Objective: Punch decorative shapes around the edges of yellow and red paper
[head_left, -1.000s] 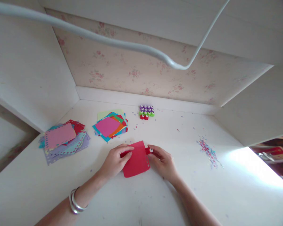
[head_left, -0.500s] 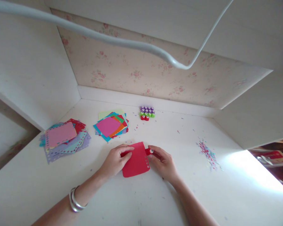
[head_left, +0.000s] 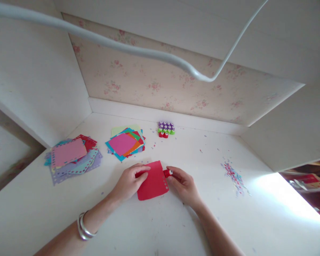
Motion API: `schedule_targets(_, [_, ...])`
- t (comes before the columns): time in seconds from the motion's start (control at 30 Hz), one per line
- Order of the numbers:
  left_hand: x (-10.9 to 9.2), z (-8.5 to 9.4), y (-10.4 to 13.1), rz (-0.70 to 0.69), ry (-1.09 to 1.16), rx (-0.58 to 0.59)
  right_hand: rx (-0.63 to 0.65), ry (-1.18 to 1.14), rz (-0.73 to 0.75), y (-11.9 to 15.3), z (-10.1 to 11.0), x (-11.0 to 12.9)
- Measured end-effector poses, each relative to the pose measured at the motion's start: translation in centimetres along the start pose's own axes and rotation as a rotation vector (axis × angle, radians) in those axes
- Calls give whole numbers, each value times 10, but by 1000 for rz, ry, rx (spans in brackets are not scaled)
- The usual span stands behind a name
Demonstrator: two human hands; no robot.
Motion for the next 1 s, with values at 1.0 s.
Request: schedule_targets(1.0, [-11, -1, 2, -159, -127, -36, 58, 212, 98, 1, -3, 15])
Point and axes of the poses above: each hand's wrist, its own y-axis away from the middle knuckle, its own z-axis out of the back of the hand, x = y × z, the point moved 3 cm from there along -y, towards the middle knuckle, and after that the axes turned 6 degrees about -z, right-handed, at the moved point
